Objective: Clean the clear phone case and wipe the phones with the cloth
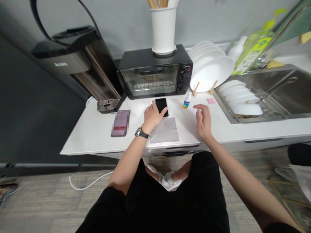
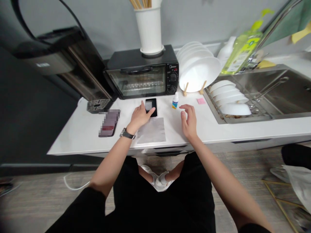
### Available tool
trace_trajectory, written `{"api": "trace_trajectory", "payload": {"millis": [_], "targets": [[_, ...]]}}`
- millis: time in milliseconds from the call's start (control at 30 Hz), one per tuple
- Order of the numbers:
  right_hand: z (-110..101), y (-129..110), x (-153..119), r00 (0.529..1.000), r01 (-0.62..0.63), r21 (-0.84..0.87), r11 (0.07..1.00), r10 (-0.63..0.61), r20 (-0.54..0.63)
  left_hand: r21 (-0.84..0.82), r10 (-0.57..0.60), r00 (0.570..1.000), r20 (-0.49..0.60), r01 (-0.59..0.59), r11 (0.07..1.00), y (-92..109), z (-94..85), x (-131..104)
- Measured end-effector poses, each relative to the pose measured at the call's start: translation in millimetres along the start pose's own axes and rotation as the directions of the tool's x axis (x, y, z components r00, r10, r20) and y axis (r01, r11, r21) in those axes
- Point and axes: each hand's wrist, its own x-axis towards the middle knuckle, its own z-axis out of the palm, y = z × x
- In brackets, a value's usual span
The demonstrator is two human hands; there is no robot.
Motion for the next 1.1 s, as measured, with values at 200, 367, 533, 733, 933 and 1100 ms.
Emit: {"api": "trace_trajectory", "payload": {"millis": [200, 367, 533, 733, 933, 1100], "targets": [[-5.3, -3.8, 1.8, 0.999, 0.013, -0.067, 0.998, -0.009, 0.052, 0.032, -0.023, 0.999, -0.044, 0.024, 0.999, 12.2, 19.1, 34.0], [-6.3, -6.6, 0.1, 0.992, -0.024, -0.097, 0.995, 0.036, 0.124, 0.024, 0.037, 0.999, -0.003, -0.037, 0.999, -4.5, 4.0, 38.9], [-0.7, -10.7, -3.7, 0.966, -0.004, -0.028, 1.000, 0.011, 0.260, 0.004, 0.170, 0.985, -0.027, -0.170, 0.985, -4.8, -29.1, 3.2], [22.3, -32.7, 2.8, 0.938, -0.188, 0.287, 0.939, 0.085, 0.336, 0.008, 0.353, 0.932, 0.083, -0.355, 0.935, 15.0, -67.9, -44.9], [42.6, -39.8, -4.3, 0.879, -0.412, 0.468, 0.782, 0.206, 0.430, 0.032, 0.406, 0.893, 0.192, -0.420, 0.907, 22.2, -70.1, -65.3], [47.0, -38.4, -12.4, 0.859, -0.479, 0.512, 0.713, 0.259, 0.442, 0.011, 0.382, 0.903, 0.200, -0.391, 0.920, 17.9, -65.1, -72.9]]}}
